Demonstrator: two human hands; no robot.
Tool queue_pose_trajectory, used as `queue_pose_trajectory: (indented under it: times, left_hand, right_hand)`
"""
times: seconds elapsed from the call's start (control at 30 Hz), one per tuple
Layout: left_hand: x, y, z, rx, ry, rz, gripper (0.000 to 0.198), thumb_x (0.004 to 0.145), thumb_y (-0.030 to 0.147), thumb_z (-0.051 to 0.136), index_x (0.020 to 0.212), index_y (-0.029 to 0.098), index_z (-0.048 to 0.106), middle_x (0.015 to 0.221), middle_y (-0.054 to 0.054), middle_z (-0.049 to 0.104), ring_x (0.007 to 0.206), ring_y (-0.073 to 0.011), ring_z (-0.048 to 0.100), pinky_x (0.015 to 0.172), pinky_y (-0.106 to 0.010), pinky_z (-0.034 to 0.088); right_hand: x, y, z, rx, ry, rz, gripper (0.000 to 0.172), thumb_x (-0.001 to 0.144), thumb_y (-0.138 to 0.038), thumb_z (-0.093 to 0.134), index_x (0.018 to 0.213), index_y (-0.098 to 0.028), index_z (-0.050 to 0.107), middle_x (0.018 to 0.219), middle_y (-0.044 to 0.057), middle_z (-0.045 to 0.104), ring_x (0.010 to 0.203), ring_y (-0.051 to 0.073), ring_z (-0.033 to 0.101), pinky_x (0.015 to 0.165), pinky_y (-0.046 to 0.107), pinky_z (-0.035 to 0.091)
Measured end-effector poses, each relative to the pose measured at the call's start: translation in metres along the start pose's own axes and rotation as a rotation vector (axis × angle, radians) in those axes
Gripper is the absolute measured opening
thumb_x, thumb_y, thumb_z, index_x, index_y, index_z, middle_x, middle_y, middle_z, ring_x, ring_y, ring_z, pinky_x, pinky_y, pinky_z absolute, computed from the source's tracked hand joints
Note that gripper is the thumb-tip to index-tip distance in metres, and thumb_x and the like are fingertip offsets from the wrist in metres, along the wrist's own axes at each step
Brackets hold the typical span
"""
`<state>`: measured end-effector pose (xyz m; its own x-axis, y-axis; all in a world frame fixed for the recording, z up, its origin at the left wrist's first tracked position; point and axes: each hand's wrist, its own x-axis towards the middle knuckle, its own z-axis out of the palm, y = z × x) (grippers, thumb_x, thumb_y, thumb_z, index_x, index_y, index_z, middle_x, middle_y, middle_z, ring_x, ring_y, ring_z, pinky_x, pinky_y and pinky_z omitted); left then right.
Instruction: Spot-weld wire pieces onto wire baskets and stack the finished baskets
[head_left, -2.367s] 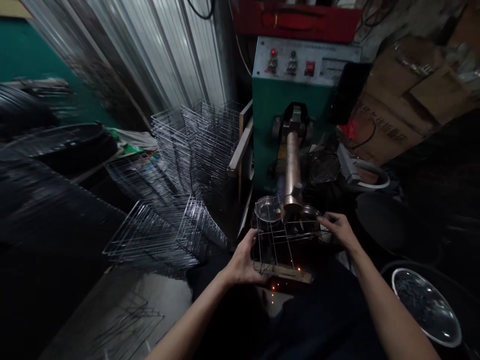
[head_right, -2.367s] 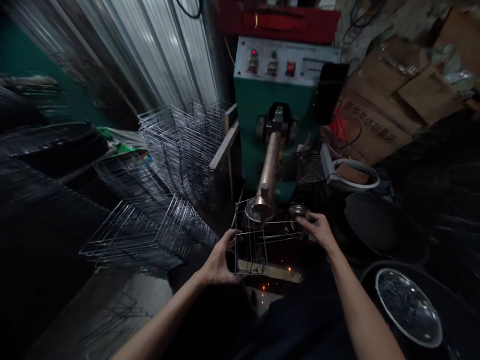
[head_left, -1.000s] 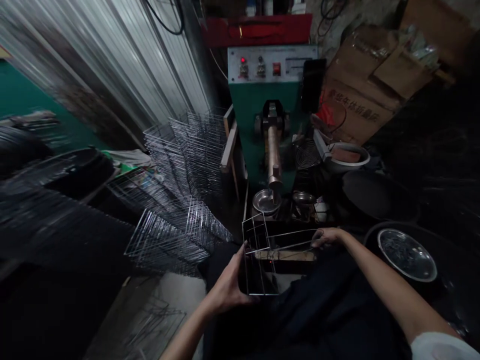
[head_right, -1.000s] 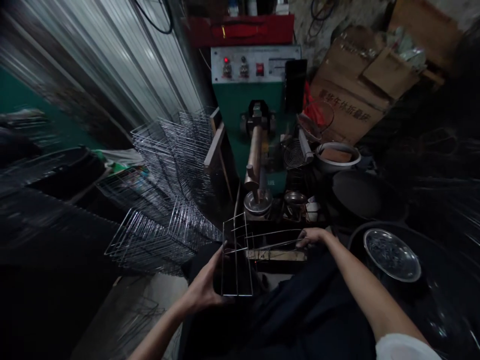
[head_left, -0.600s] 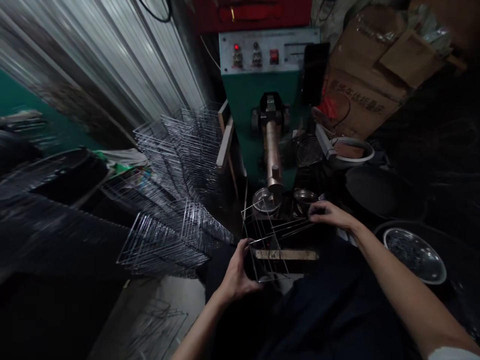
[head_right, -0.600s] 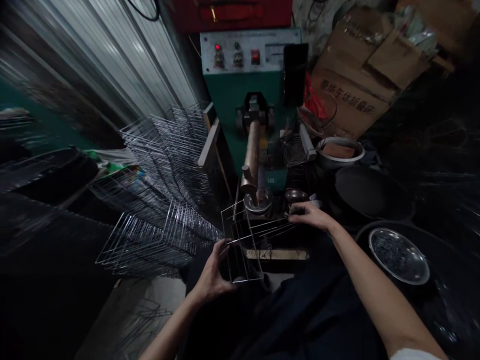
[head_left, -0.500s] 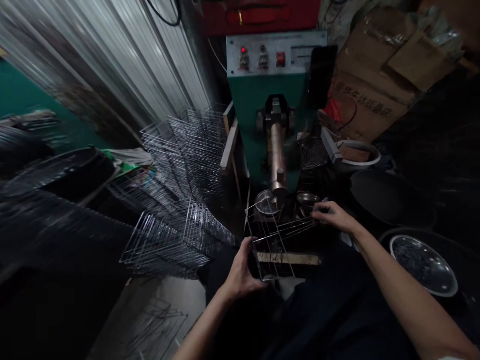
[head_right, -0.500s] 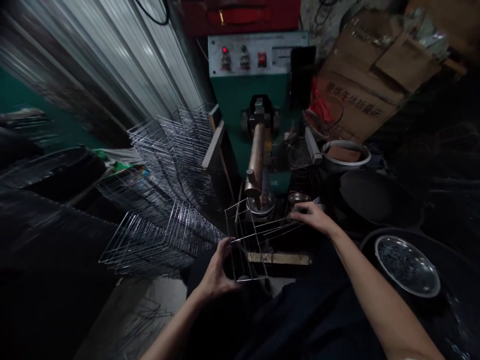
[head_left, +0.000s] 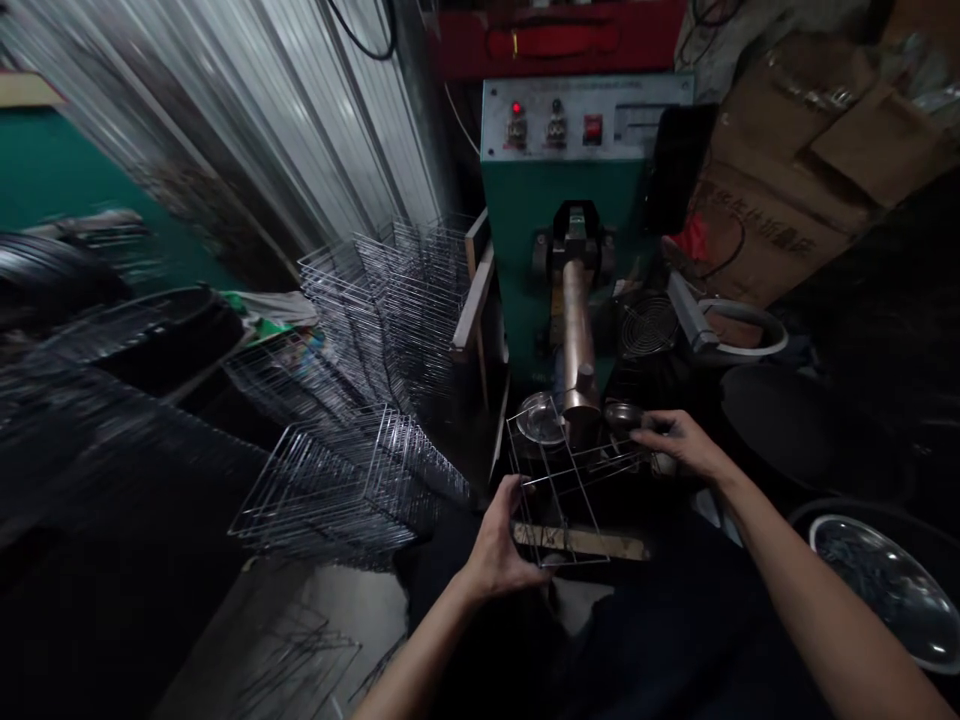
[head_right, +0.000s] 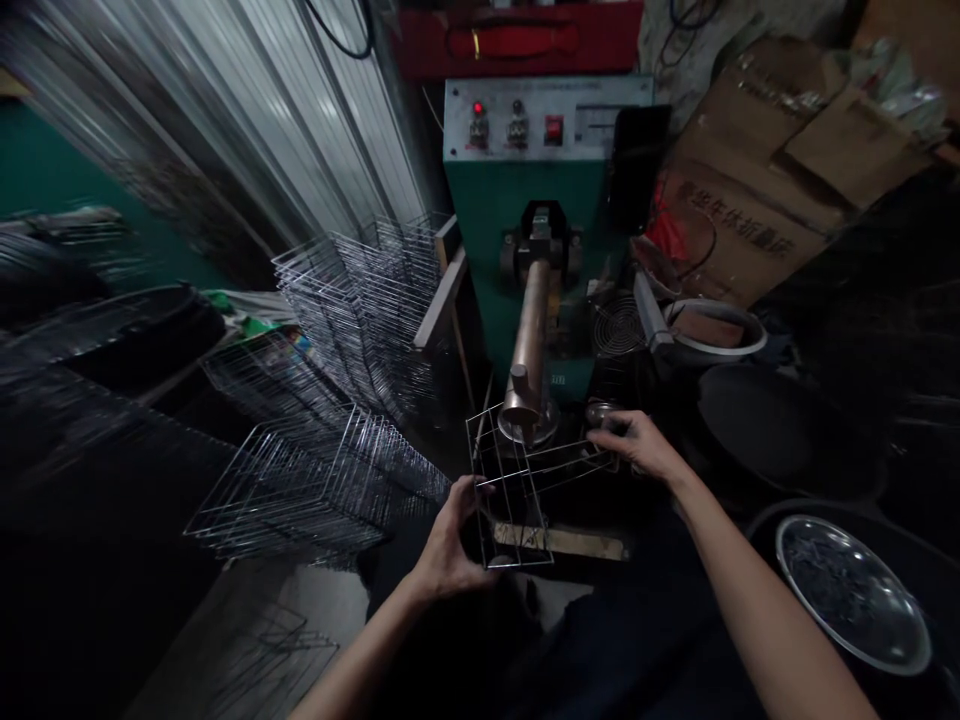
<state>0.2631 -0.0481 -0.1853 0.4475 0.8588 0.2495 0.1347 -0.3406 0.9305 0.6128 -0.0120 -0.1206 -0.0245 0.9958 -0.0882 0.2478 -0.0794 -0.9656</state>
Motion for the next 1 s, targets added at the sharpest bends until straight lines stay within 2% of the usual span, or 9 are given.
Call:
queue_pose_trajectory:
  times: [0.33,0.83,1.0]
  left_hand:
    - [0.011,-0.002,0.001,-0.02,0.003,0.025,0.1,0.052,0.028,0.086,0.138,0.02,0.037,0.129,-0.011,0.054,0.123,-0.033,0.061,0.113,-0.053,0.051]
    - [0.013,-0.015,-0.002,-0.049,-0.005,-0.001,0.112,0.046,0.022,0.089,0.144,0.02,0.034,0.139,-0.014,0.051,0.131,-0.0378,0.057,0.119,-0.059,0.044]
    - [0.016,-0.008,-0.001,0.006,0.011,0.044,0.1,0.052,0.029,0.088,0.138,0.024,0.038,0.129,-0.01,0.055,0.12,-0.0333,0.063,0.11,-0.055,0.053]
  right_hand:
    - [0.008,0.0,-0.002,-0.036,0.026,-0.011,0.056,0.066,-0.068,0.088,0.069,-0.017,0.068,0.071,0.001,0.059,0.068,0.018,0.054,0.065,0.028,0.045]
    - [0.009,-0.011,-0.001,-0.059,0.025,-0.027,0.053,0.067,-0.065,0.087,0.064,-0.017,0.065,0.066,0.0,0.055,0.066,0.017,0.05,0.067,0.029,0.045]
    - [0.012,-0.003,-0.005,-0.083,0.009,-0.074,0.05,0.075,-0.062,0.084,0.066,-0.017,0.064,0.066,-0.001,0.054,0.067,0.016,0.049,0.066,0.028,0.041]
